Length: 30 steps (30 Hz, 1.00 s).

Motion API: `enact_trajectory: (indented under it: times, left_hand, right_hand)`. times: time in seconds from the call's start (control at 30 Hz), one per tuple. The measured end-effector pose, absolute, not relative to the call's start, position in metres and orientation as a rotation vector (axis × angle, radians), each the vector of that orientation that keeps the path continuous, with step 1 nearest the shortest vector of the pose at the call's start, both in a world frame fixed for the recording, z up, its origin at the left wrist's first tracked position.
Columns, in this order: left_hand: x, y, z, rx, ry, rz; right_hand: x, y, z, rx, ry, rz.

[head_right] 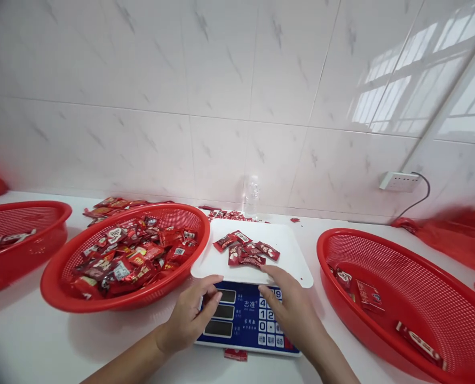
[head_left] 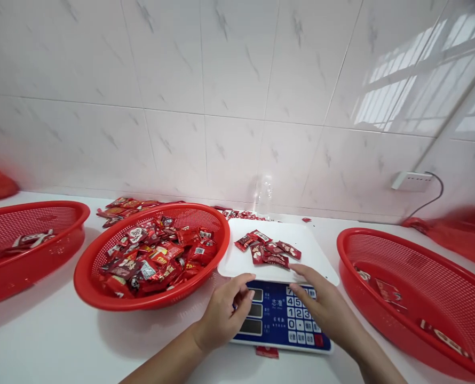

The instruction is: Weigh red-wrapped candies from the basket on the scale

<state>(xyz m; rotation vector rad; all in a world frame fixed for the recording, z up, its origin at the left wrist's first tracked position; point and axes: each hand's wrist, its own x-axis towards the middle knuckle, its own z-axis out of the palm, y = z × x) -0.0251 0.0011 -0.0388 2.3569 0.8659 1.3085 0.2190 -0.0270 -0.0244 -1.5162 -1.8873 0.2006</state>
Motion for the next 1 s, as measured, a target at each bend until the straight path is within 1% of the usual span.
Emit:
enact_trajectory:
  times: [0.07, 0.17, 0.27, 0.4, 0.53, 0.63, 0.8, 1.0]
  left_hand:
    - [-0.026, 0.002, -0.038, 2.331, 0.858, 1.308]
    - [-0.026, 0.0, -0.037, 2.338, 0.829, 1.276]
    - [-0.027, -0.001, -0.037, 2.355, 0.791, 1.261]
    - [-0.027, -0.002, -0.04, 2.373, 0.767, 1.256]
    - [-0.027, -0.004, -0.042, 2.399, 0.737, 1.281]
    - [-0.027, -0.005, -0.044, 2.42, 0.721, 1.293]
    - [-0.028, -0.006, -0.041, 2.471, 0.649, 1.303]
    - [-0.025, -0.009, -0.041, 2.621, 0.37, 1.282]
  right_hand:
    - [0.224, -0.016, -0.012, -1.523, -1.877, 0.23]
    - [0.227, 0.009, 0.0, -1.578, -1.973, 0.141]
    - [0.226, 0.033, -0.001, -1.699, -2.071, 0.087]
    - [0.226, 0.05, -0.005, -1.79, -2.064, 0.065]
    - [0.221, 0.059, 0.012, -1.807, -2.001, 0.062]
    - [0.195, 0.062, 0.032, -1.674, -1.991, 0.154]
    - [0.123, 0.063, 0.055, -1.246, -2.074, 0.387]
    - [0.058, 0.071, 0.063, -1.08, -2.445, 0.262]
